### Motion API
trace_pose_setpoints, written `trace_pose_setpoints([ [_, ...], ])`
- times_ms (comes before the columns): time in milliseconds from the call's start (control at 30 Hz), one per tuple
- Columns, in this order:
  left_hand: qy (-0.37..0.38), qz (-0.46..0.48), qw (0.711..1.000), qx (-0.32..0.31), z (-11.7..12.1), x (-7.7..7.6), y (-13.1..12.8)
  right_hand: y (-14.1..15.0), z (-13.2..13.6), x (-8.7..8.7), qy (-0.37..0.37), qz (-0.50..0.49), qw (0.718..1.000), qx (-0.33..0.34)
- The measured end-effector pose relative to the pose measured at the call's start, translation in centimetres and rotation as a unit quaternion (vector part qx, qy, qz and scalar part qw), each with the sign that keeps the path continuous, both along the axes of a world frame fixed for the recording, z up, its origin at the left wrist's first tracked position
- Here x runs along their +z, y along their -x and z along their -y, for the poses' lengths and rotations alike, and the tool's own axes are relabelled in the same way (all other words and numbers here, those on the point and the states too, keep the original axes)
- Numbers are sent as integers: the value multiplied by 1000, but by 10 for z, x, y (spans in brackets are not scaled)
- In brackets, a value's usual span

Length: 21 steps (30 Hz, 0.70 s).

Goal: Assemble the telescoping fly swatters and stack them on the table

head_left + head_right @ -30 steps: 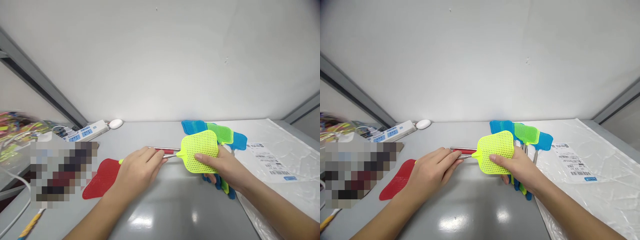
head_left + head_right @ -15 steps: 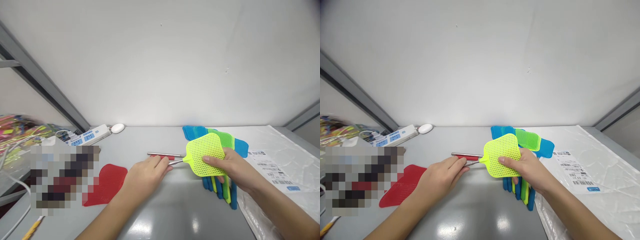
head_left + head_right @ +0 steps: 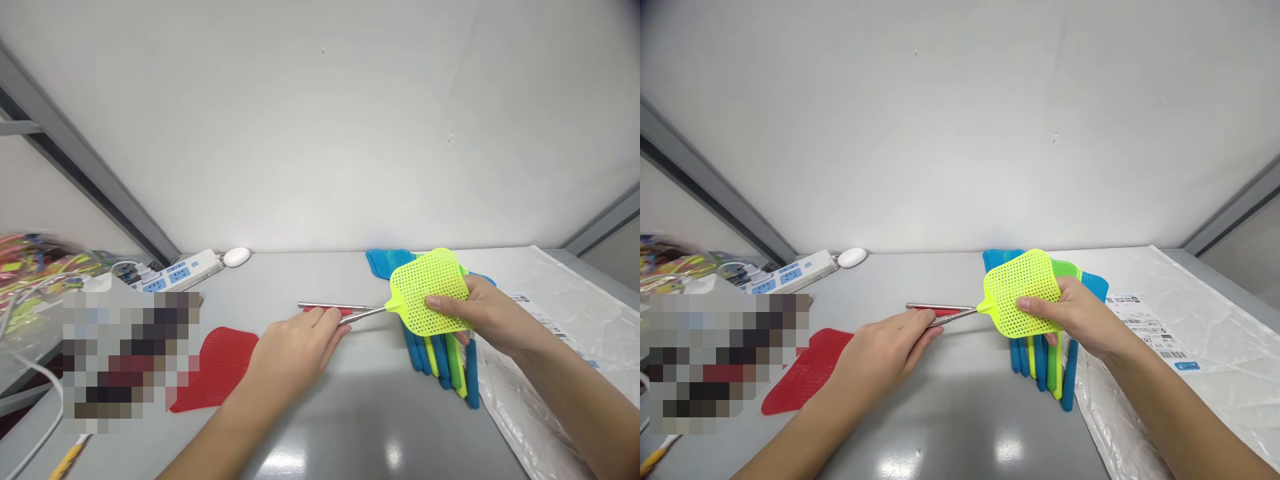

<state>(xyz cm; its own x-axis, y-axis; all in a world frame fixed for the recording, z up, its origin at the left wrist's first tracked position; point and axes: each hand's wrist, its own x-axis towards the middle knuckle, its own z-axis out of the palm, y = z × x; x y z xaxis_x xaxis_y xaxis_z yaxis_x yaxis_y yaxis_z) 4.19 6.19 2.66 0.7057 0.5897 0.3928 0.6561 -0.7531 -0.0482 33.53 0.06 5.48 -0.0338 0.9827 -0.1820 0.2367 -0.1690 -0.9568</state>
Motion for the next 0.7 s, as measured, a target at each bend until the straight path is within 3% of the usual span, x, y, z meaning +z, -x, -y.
trace_pose_setpoints([
  [367,74,-11,997,23,-6,7,6,-13,-5,-1,21,-22,999,-20],
  [700,62,-29,996,57,-13,7,18,-14,-6,2,28,-42,998,-30],
])
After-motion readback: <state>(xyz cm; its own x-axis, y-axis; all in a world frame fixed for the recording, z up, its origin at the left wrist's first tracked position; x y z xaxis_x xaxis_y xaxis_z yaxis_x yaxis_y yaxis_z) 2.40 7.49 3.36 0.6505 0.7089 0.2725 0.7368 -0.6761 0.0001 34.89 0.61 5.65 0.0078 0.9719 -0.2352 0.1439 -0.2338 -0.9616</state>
